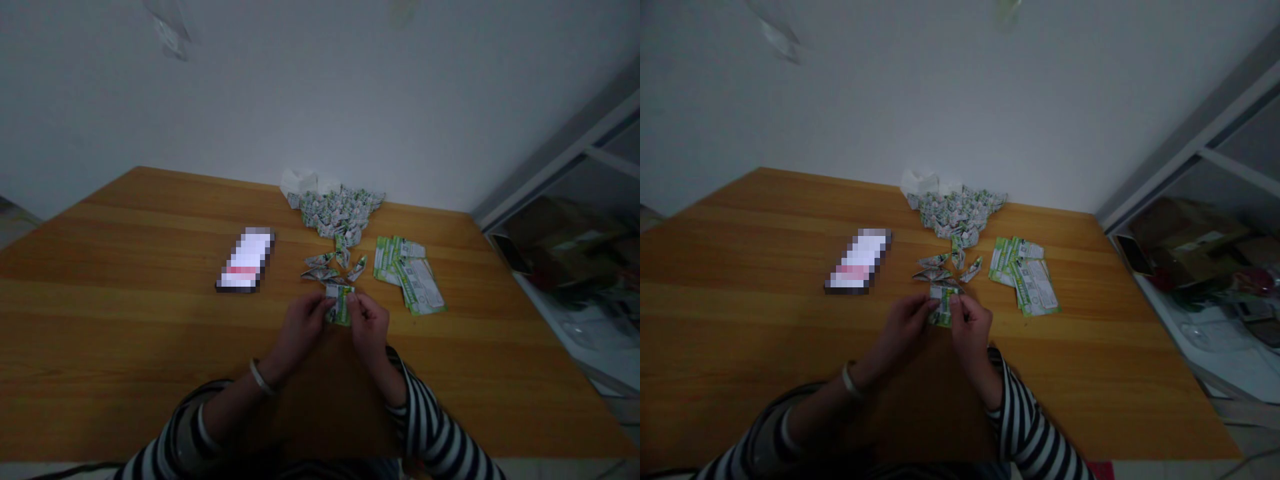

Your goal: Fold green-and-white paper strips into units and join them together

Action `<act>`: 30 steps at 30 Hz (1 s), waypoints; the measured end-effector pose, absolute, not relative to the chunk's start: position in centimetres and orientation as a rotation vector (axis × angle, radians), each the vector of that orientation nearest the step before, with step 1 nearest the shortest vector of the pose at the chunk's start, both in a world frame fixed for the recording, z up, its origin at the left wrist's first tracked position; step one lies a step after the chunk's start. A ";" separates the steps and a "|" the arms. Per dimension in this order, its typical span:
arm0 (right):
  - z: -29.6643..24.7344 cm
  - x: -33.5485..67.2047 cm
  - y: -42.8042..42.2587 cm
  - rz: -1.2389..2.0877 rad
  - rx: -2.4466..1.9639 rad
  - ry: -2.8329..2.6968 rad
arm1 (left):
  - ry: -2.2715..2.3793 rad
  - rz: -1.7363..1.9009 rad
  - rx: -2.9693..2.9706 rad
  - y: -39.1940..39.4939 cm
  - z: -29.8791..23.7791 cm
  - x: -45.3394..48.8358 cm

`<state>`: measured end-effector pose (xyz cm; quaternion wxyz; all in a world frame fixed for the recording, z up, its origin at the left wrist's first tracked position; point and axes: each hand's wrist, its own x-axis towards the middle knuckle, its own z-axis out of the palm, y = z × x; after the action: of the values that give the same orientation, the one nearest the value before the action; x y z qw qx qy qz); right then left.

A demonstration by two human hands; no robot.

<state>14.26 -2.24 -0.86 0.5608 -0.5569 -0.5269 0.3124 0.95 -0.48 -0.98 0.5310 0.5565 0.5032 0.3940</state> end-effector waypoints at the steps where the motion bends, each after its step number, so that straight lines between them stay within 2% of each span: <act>1: -0.9 14.2 -2.2 0.747 -1.309 -1.234 | 1.209 0.948 1.357 -0.5 -1.0 0.9; 5: -1.4 14.0 -2.1 0.816 -1.280 -1.224 | 1.186 1.046 1.293 -0.4 -0.7 1.0; 9: -1.1 14.8 -1.7 1.114 -1.147 -1.342 | 1.188 1.132 1.248 0.3 -0.3 0.5; 15: 1.0 19.1 -0.7 1.584 -0.842 -1.501 | 0.719 0.691 1.109 0.9 0.3 -0.7; 19: 1.0 20.5 -0.6 1.772 -0.813 -1.501 | 0.607 0.535 1.099 0.7 0.1 -1.1; 22: 0.5 20.4 -0.5 1.792 -0.885 -1.505 | 0.635 0.500 1.099 0.7 -0.2 -1.2; 30: 0.4 19.7 -0.5 1.575 -0.986 -1.571 | 0.669 0.675 0.944 0.3 -0.3 -0.4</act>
<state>19.75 -0.45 0.43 0.3468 -0.3799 -0.6056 0.6072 -0.41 0.30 -0.35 0.7840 0.4375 0.3100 0.3127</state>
